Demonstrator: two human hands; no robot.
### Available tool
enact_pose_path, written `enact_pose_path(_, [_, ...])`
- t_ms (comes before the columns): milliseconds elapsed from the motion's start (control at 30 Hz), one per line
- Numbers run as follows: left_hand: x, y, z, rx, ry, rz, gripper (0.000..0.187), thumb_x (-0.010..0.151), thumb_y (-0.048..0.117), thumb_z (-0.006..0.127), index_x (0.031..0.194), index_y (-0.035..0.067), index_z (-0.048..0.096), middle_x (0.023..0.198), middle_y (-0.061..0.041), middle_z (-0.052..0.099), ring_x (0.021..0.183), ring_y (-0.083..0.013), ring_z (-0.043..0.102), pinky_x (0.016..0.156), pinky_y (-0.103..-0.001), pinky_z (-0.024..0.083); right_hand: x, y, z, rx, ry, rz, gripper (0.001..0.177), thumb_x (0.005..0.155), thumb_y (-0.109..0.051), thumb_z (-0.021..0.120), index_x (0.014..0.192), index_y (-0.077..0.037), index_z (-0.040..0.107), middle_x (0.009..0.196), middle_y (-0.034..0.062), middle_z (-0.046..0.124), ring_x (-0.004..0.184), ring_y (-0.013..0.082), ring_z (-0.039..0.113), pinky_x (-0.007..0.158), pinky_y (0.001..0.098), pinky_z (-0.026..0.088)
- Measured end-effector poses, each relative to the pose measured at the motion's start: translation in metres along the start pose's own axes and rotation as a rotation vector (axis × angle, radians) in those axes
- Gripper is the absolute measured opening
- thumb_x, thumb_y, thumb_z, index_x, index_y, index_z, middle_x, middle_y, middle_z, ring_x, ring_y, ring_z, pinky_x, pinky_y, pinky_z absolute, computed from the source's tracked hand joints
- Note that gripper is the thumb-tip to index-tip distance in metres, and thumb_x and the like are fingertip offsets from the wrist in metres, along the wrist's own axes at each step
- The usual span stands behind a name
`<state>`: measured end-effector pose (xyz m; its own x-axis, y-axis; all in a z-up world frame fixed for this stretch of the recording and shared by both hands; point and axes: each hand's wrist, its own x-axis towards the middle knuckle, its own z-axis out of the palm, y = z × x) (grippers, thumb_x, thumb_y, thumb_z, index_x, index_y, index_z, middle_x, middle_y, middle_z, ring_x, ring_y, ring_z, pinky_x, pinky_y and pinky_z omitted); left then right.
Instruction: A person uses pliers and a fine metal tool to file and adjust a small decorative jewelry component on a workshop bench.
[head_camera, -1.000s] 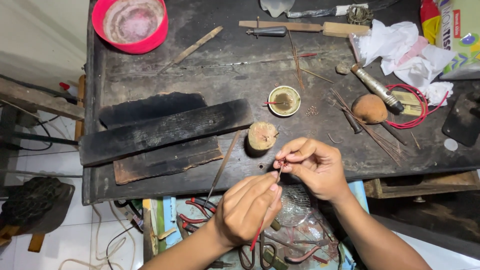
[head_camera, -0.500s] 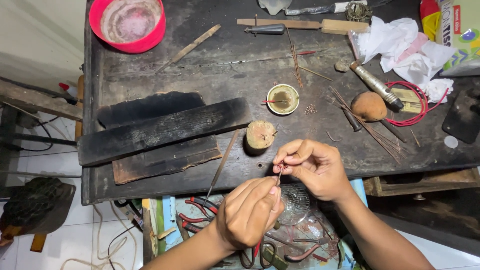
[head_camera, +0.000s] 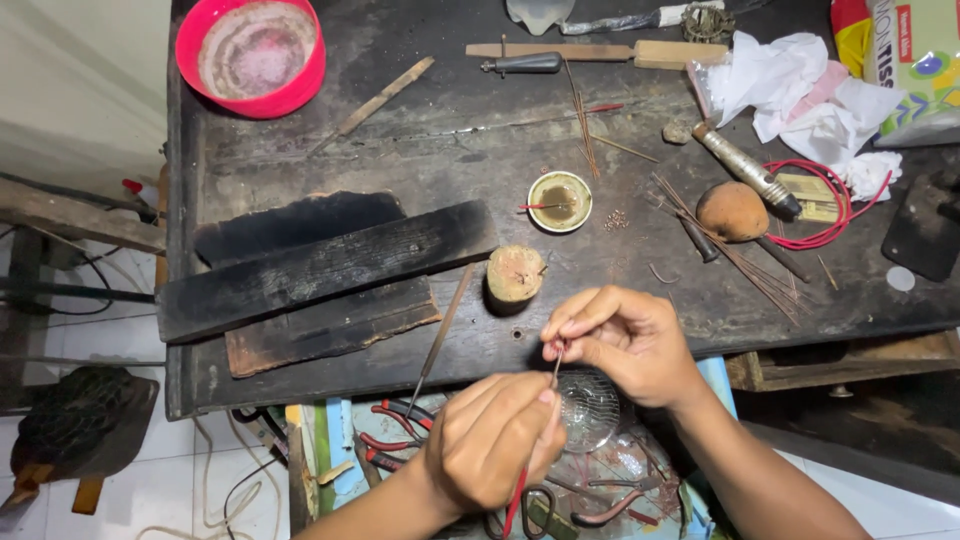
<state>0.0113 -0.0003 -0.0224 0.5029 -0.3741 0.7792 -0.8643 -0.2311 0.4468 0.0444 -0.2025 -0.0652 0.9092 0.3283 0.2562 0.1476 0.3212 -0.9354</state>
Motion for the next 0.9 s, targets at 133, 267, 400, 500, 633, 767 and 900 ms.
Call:
enact_pose_path(133, [-0.010, 0.000, 0.005, 0.013, 0.092, -0.034, 0.009, 0.093, -0.004, 0.063, 0.097, -0.011, 0.058, 0.089, -0.026, 0.070, 0.072, -0.0330, 0.073, 0.063, -0.039, 0.066, -0.001, -0.001, 0.006, 0.013, 0.020, -0.036, 0.012, 0.091, 0.007, 0.069, 0.099, 0.002, 0.061, 0.102, 0.0273, 0.070, 0.085, 0.0318, 0.077, 0.080, 0.0354, 0.069])
enact_pose_path(267, [-0.006, 0.004, 0.007, 0.020, 0.119, 0.042, 0.011, 0.095, -0.003, 0.060, 0.092, -0.012, 0.056, 0.085, -0.028, 0.068, 0.070, -0.0365, 0.074, 0.063, -0.042, 0.069, 0.000, 0.004, 0.000, -0.050, 0.097, -0.095, 0.014, 0.091, 0.008, 0.070, 0.099, 0.002, 0.060, 0.104, 0.0250, 0.070, 0.087, 0.0274, 0.077, 0.082, 0.0315, 0.069])
enact_pose_path(400, [-0.005, 0.006, 0.003, 0.014, 0.103, -0.037, 0.011, 0.095, -0.003, 0.064, 0.100, -0.012, 0.060, 0.093, -0.028, 0.067, 0.077, -0.0357, 0.076, 0.066, -0.038, 0.068, -0.001, 0.003, -0.001, 0.002, 0.103, -0.064, 0.017, 0.092, 0.006, 0.069, 0.105, 0.001, 0.059, 0.104, 0.0273, 0.070, 0.087, 0.0295, 0.077, 0.083, 0.0347, 0.069])
enact_pose_path(500, [-0.006, 0.006, 0.004, 0.006, 0.094, -0.065, 0.012, 0.096, -0.001, 0.063, 0.101, -0.012, 0.060, 0.096, -0.028, 0.067, 0.079, -0.0361, 0.076, 0.068, -0.039, 0.068, -0.002, 0.000, 0.000, 0.010, 0.093, -0.054, 0.015, 0.093, 0.004, 0.069, 0.104, 0.000, 0.059, 0.103, 0.0277, 0.071, 0.086, 0.0298, 0.077, 0.082, 0.0348, 0.069])
enact_pose_path(633, [-0.006, 0.003, 0.011, 0.071, 0.178, -0.030, 0.015, 0.092, -0.006, 0.067, 0.101, -0.013, 0.058, 0.092, -0.029, 0.070, 0.080, -0.0359, 0.080, 0.069, -0.038, 0.073, -0.001, 0.000, 0.000, 0.014, 0.081, -0.055, 0.012, 0.094, 0.003, 0.068, 0.101, 0.000, 0.060, 0.102, 0.0282, 0.070, 0.083, 0.0285, 0.077, 0.080, 0.0330, 0.067])
enact_pose_path(767, [-0.005, 0.003, 0.007, 0.074, 0.148, -0.020, 0.014, 0.089, -0.007, 0.070, 0.098, -0.013, 0.062, 0.098, -0.031, 0.070, 0.083, -0.0370, 0.080, 0.072, -0.040, 0.073, -0.001, 0.001, -0.001, 0.008, 0.075, -0.059, 0.012, 0.093, 0.003, 0.069, 0.101, 0.001, 0.060, 0.103, 0.0274, 0.071, 0.084, 0.0285, 0.077, 0.081, 0.0333, 0.068])
enact_pose_path(900, [-0.006, 0.002, 0.006, 0.062, 0.120, 0.003, 0.012, 0.091, -0.007, 0.069, 0.096, -0.014, 0.061, 0.098, -0.033, 0.070, 0.082, -0.0399, 0.079, 0.072, -0.042, 0.072, -0.001, 0.002, -0.001, 0.007, 0.058, -0.053, 0.011, 0.093, 0.003, 0.069, 0.101, 0.001, 0.062, 0.103, 0.0273, 0.071, 0.083, 0.0290, 0.077, 0.080, 0.0337, 0.068])
